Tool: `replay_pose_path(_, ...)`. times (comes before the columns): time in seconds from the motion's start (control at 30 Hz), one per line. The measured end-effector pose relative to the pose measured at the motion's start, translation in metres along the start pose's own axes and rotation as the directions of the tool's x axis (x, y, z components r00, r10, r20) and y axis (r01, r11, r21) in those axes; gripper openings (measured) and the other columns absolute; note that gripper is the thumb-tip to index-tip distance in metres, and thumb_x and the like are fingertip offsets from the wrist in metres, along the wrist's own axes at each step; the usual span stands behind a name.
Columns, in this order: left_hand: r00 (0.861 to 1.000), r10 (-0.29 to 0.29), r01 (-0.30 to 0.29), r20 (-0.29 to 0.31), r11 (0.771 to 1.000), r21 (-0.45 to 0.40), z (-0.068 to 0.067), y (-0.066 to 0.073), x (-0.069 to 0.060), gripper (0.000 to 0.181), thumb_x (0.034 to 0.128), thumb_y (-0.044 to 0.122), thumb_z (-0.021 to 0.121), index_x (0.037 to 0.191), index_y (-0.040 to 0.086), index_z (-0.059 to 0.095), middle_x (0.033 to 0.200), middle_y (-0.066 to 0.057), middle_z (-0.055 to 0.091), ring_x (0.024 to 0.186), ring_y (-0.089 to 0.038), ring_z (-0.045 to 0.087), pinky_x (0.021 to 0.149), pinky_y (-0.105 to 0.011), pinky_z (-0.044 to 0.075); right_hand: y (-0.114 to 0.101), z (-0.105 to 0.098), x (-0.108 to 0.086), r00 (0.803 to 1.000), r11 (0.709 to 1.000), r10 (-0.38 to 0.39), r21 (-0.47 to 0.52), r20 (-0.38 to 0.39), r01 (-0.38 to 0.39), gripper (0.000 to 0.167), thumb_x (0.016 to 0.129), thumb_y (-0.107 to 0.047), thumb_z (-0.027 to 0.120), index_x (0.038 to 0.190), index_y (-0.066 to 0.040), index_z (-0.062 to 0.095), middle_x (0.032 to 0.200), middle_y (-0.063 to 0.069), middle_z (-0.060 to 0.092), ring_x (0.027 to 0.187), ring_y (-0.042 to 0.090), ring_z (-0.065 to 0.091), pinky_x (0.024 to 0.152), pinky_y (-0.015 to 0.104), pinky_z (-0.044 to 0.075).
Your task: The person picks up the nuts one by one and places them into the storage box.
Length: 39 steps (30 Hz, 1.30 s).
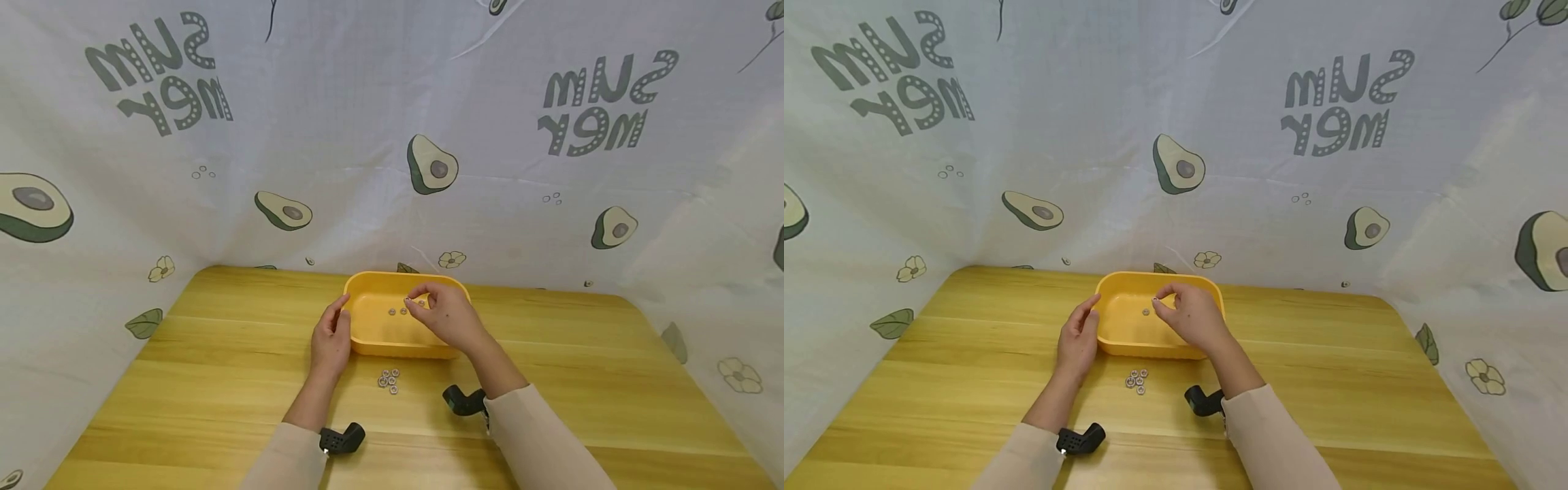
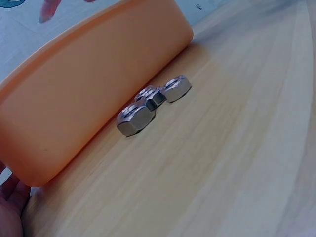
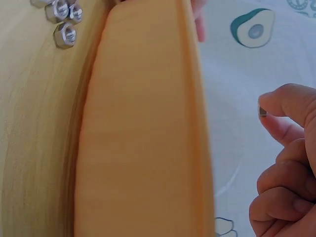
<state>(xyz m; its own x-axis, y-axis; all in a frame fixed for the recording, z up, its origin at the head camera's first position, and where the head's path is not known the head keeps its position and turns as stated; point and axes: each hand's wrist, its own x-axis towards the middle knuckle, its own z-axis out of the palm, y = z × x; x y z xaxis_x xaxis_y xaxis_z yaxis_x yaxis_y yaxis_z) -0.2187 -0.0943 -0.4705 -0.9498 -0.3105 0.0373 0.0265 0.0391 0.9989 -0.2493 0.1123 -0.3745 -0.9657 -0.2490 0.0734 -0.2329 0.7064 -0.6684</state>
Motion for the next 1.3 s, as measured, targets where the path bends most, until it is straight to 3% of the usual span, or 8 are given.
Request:
replay_pose_path(0.37, 1.0, -0.013, 0.013, -0.006, 1.0, 0.003, 0.0, 0.002, 0.0, 0.038, 0.1065, 0.023, 0.049, 0.143, 0.023, 0.061, 0.152, -0.007, 0.054, 0.137, -0.027, 0.052, 0.116, -0.049, 0.041, 0.003, 0.019, 0.025, 0.997, 0.999, 0.025, -0.047, 0.074, -0.022, 0.016, 0.094, -0.029, 0.073, 0.103, -0.016, 0.074, 0.062, -0.003, 0.036, 0.053, 0.014, 0.035, 0.05, 0.025, 0.027)
replay_pose_path(0.6, 1.0, -0.018, 0.018, -0.007, 1.0, 0.015, -0.001, 0.002, 0.001, 0.039, 0.1064, 0.025, 0.049, 0.143, 0.024, 0.06, 0.15, -0.008, 0.055, 0.134, -0.027, 0.054, 0.115, -0.049, 0.043, 0.004, 0.035, 0.038, 0.99, 0.998, 0.065, -0.011, 0.123, -0.064, 0.016, 0.092, -0.029, 0.075, 0.1, -0.015, 0.074, 0.06, -0.003, 0.037, 0.051, 0.013, 0.036, 0.049, 0.023, 0.029)
replay_pose_path(0.97, 1.0, -0.014, 0.015, -0.014, 1.0, 0.014, 0.002, 0.001, 0.0, 0.038, 0.106, 0.023, 0.049, 0.142, 0.022, 0.061, 0.146, -0.009, 0.059, 0.127, -0.027, 0.057, 0.111, -0.048, 0.046, 0.009, 0.053, 0.04, 0.983, 0.994, 0.11, -0.024, 0.145, -0.108, 0.013, 0.093, -0.027, 0.074, 0.098, -0.014, 0.073, 0.056, -0.003, 0.041, 0.051, 0.013, 0.039, 0.05, 0.024, 0.031)
replay_pose_path(1.3, 1.0, -0.009, 0.009, -0.014, 1.0, 0.006, 0.001, 0.0, 0.001, 0.038, 0.1064, 0.022, 0.049, 0.143, 0.022, 0.061, 0.149, -0.008, 0.057, 0.129, -0.026, 0.057, 0.112, -0.048, 0.046, 0.009, 0.056, 0.041, 0.982, 0.992, 0.123, -0.051, 0.144, -0.117, 0.013, 0.093, -0.027, 0.074, 0.096, -0.015, 0.073, 0.065, 0.0, 0.051, 0.058, 0.016, 0.046, 0.055, 0.026, 0.037)
